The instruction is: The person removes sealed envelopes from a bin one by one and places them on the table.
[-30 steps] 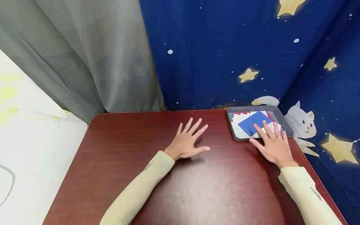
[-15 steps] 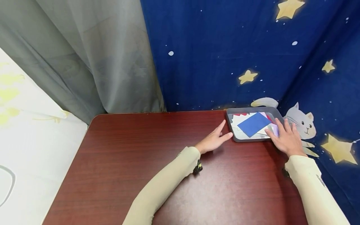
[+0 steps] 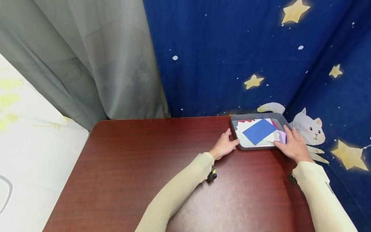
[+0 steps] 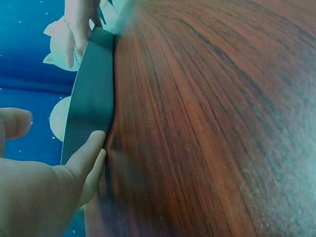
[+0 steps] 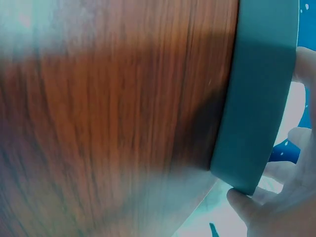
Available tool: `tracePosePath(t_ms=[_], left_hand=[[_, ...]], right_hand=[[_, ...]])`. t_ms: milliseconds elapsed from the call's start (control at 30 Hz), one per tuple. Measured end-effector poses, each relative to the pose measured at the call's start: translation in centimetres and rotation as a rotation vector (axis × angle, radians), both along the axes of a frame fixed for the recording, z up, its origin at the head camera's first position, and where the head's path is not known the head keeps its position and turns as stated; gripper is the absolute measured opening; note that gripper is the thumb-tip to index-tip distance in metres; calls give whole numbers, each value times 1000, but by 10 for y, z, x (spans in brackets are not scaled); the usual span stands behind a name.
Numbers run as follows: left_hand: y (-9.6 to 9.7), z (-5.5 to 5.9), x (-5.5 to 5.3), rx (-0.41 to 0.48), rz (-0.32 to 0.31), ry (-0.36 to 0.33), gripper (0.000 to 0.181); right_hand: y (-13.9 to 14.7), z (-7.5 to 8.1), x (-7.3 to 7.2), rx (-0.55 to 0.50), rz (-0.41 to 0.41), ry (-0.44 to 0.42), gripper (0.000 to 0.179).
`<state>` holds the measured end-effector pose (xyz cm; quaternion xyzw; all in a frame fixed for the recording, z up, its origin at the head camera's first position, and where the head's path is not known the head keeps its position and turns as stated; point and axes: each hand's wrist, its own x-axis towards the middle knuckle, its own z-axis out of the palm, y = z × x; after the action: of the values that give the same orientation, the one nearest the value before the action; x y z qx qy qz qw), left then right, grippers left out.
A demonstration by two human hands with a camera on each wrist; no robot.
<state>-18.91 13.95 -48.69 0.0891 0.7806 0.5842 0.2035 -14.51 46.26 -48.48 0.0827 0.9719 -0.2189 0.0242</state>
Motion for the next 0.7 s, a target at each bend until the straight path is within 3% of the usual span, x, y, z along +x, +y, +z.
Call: tracePosePath(t_ms=[267,533,700], left_hand=[[-9,-4,2,-16,-14,15,79],[-22,-9,3,-187,-43,153,75],[-33,-8,5,-214,-48,192,74]], right_hand=[[-17,4,7,38,41,25,98],[-32,1,16,38,55,52,100],[-42,1,23,49,66,55,101]])
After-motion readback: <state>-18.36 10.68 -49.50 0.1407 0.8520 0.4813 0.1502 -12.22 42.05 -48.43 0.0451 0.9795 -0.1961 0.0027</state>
